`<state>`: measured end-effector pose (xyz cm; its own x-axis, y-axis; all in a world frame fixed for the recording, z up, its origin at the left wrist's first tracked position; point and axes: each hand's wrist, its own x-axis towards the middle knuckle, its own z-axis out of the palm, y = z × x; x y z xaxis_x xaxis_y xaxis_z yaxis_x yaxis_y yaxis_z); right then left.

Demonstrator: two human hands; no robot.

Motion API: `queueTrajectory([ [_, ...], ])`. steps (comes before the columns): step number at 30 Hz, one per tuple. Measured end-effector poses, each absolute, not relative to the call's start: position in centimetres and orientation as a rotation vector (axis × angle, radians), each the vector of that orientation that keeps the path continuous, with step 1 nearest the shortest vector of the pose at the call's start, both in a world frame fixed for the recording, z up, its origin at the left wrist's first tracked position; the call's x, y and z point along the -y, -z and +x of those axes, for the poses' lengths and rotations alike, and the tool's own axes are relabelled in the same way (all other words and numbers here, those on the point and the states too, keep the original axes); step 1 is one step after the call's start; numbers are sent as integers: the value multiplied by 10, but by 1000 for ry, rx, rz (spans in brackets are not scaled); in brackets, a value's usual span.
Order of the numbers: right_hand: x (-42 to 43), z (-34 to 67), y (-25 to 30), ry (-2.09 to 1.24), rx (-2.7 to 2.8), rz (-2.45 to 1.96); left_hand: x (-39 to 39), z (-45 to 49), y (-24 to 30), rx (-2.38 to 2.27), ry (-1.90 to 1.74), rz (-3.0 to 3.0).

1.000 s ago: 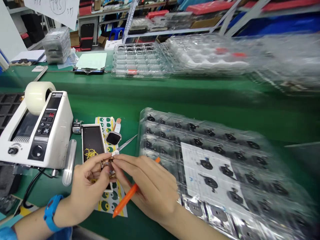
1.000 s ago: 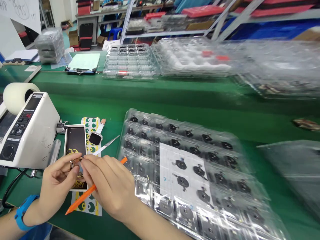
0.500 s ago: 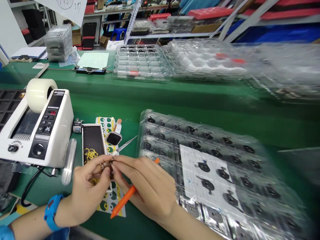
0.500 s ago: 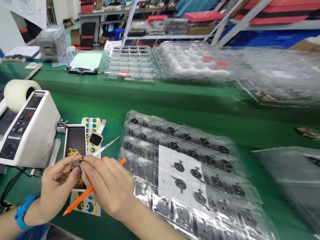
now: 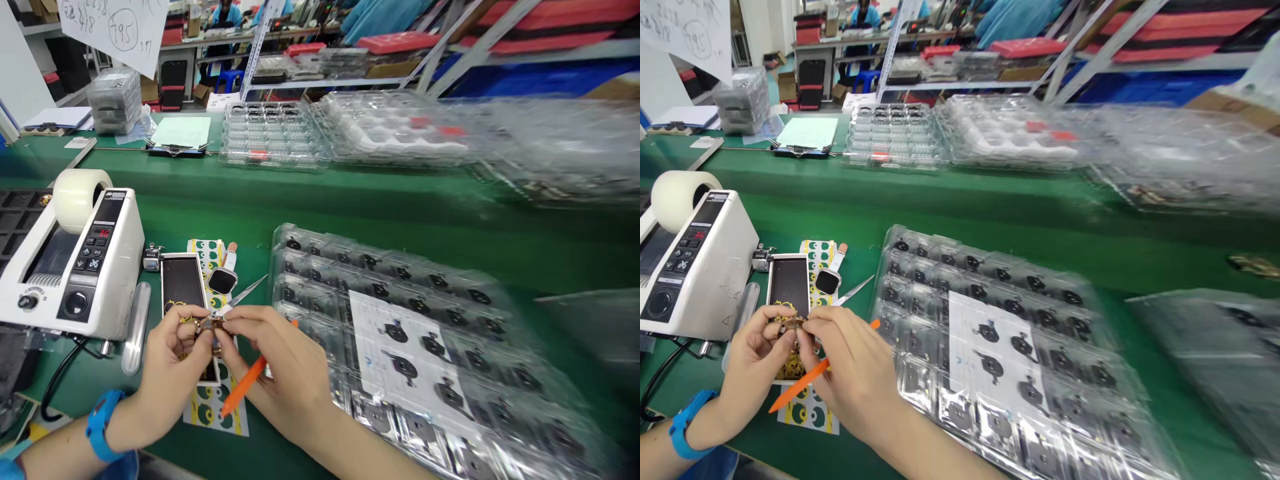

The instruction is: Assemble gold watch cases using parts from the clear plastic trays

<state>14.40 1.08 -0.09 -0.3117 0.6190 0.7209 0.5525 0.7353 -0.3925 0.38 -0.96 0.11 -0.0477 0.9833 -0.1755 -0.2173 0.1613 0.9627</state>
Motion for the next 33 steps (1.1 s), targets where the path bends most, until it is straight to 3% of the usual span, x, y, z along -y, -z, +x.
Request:
queueTrajectory([
  [10, -25, 166, -21, -855, 2126, -856, 2, -6, -5, -1068, -1134, 842],
  [16, -24, 161, -20, -908, 2208, -753, 1, -5, -11, -1116, -1119, 890],
  [23, -23, 160, -17, -1241, 2165, -926, 0, -6, -12, -1115, -1098, 931],
  [33, -26, 157, -15, -1448, 1917, -1135, -1, -11, -3, -1106, -1084, 993],
])
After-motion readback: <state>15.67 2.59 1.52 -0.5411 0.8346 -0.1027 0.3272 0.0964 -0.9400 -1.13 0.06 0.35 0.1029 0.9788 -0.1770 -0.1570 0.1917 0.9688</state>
